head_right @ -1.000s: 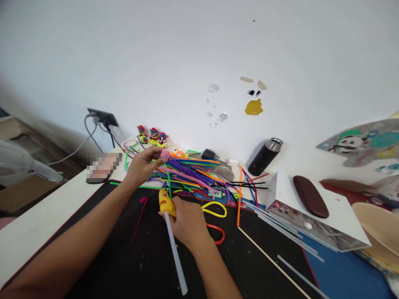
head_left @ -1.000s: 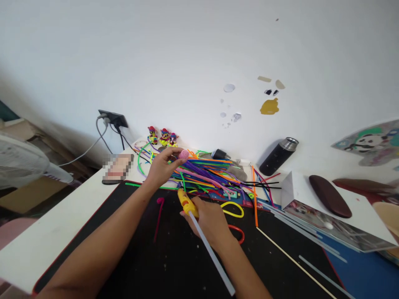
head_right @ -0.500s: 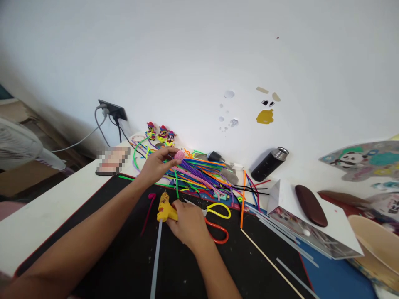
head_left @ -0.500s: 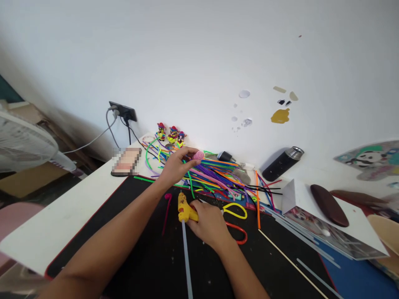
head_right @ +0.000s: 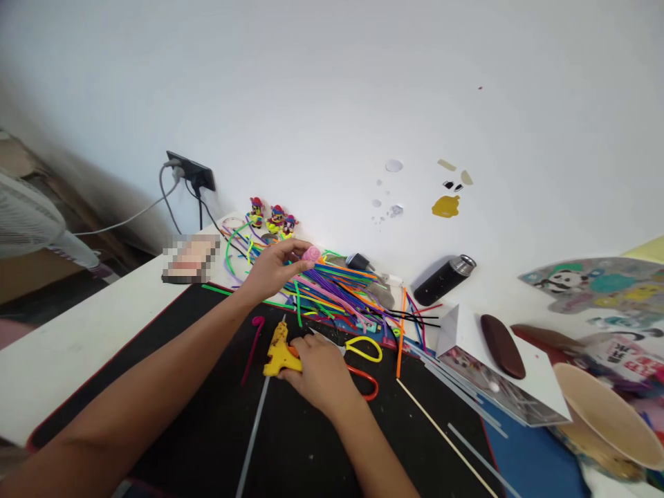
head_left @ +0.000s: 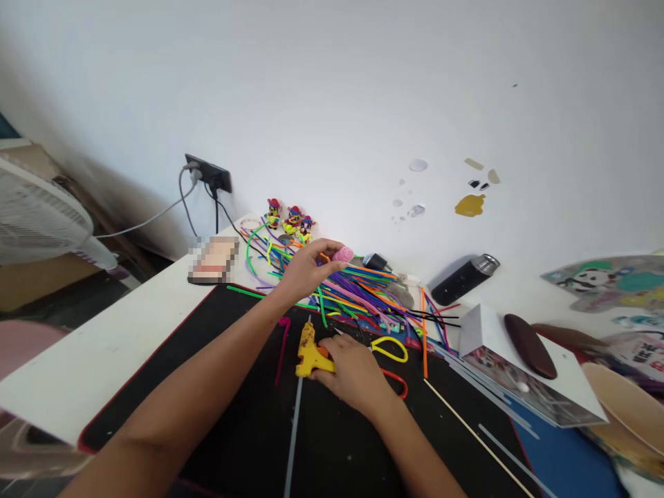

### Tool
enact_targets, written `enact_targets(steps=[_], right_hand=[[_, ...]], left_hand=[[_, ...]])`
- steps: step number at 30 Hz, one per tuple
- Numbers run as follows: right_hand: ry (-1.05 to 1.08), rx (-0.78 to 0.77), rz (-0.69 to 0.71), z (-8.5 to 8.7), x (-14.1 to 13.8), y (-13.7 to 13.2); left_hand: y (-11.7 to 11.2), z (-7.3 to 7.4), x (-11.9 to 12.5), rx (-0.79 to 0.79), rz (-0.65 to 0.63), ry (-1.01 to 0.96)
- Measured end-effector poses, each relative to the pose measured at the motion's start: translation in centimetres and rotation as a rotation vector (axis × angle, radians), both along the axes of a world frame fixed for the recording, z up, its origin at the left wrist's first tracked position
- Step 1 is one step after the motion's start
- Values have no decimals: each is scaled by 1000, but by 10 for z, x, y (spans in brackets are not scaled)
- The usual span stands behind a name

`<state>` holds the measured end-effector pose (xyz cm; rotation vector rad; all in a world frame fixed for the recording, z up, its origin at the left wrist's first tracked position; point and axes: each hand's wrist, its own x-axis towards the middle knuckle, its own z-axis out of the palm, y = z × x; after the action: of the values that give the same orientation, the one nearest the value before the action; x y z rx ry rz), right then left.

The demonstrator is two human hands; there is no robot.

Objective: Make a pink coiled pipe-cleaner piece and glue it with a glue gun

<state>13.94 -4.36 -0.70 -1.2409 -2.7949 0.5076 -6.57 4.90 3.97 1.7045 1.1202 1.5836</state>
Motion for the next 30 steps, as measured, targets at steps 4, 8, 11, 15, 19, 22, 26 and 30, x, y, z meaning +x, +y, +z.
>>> enact_targets(steps=[4, 8, 11, 15, 19, 22, 26, 30], right_hand=[[55, -50, -36, 14, 1, 3], [69, -47, -106, 27, -17, 10], [17, -1, -82, 33, -44, 16], [-107, 50, -63, 37, -79, 26], [-234, 78, -20, 36, -103, 35], [-308, 82, 1, 30, -113, 41], [-376, 62, 25, 24, -122, 46], [-440, 33, 28, 26, -128, 48]], left_hand=[[1, 7, -6, 7, 2, -26], [1, 12, -7, 31, 7, -41], [0, 14, -10, 50, 15, -54], [3, 16, -20, 76, 47, -108], [7, 16, -30, 87, 28, -217], [9, 17, -34, 93, 9, -264], [9, 19, -35, 113, 12, -325], [9, 20, -38, 105, 26, -330]])
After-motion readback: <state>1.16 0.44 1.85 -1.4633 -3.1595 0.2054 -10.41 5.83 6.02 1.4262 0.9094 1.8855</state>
